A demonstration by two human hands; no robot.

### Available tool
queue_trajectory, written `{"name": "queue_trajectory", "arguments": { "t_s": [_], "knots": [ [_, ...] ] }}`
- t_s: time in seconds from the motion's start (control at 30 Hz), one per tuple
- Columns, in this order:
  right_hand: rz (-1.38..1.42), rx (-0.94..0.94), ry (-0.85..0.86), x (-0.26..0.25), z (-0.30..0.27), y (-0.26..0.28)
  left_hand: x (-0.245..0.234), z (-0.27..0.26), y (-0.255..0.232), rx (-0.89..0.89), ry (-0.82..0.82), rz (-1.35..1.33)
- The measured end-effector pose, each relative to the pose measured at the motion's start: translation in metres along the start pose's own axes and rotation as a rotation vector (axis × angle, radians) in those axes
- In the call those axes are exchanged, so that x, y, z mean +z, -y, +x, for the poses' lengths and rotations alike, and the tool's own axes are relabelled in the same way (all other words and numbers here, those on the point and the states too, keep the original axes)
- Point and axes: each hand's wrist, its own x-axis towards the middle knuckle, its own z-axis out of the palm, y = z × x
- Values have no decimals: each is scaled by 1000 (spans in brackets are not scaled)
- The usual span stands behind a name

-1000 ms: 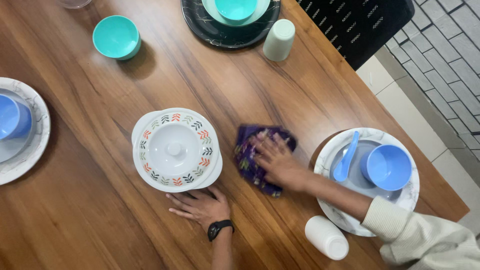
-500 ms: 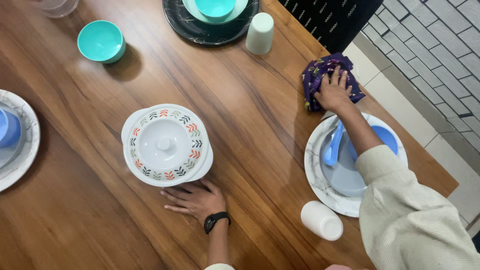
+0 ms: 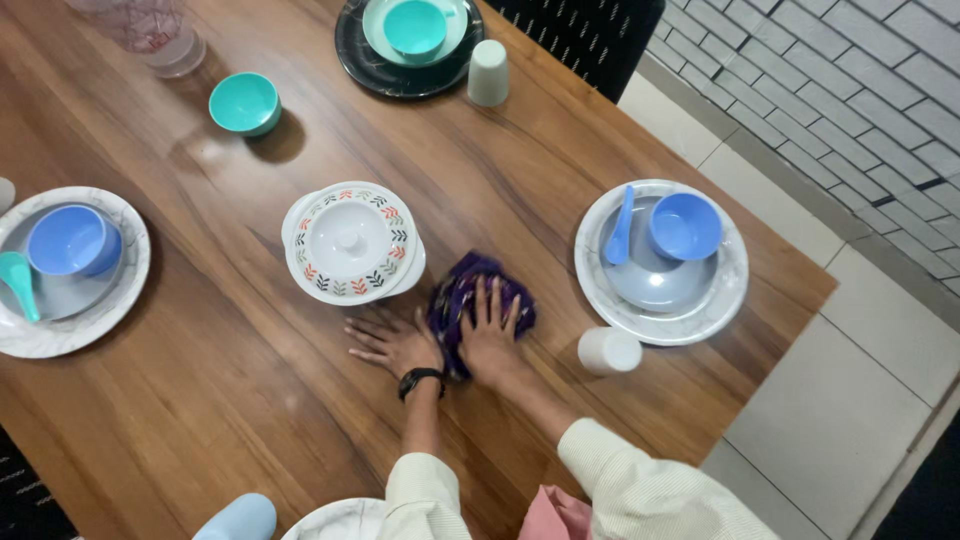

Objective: The person wipes a dining table with a cloth and then folds the cloth into a rectangle using both hands.

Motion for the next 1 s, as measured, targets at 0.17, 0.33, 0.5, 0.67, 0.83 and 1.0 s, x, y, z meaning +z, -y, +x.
{"name": "queue_trajectory", "arguments": {
  "t_s": [0.17, 0.33, 0.5, 0.67, 0.83, 1.0],
  "knots": [
    [70, -225, -53, 6, -122, 8, -44, -54, 56, 191, 391, 179],
    [-62, -235, 112, -7, -180, -42, -84, -136, 50, 228, 570, 298],
    [-33, -225, 79, -6, -223, -62, -97, -215, 25, 222, 771, 240],
    [50, -318, 168, -27, -283, -105, -93, -248, -7, 126, 748, -7],
    [78, -137, 153, -56, -309, -185, -113, -252, -78, 151, 535, -203],
    [84, 100, 50, -78, -306, -275, -133, -241, -178, 190, 281, -349]
  ]
}}
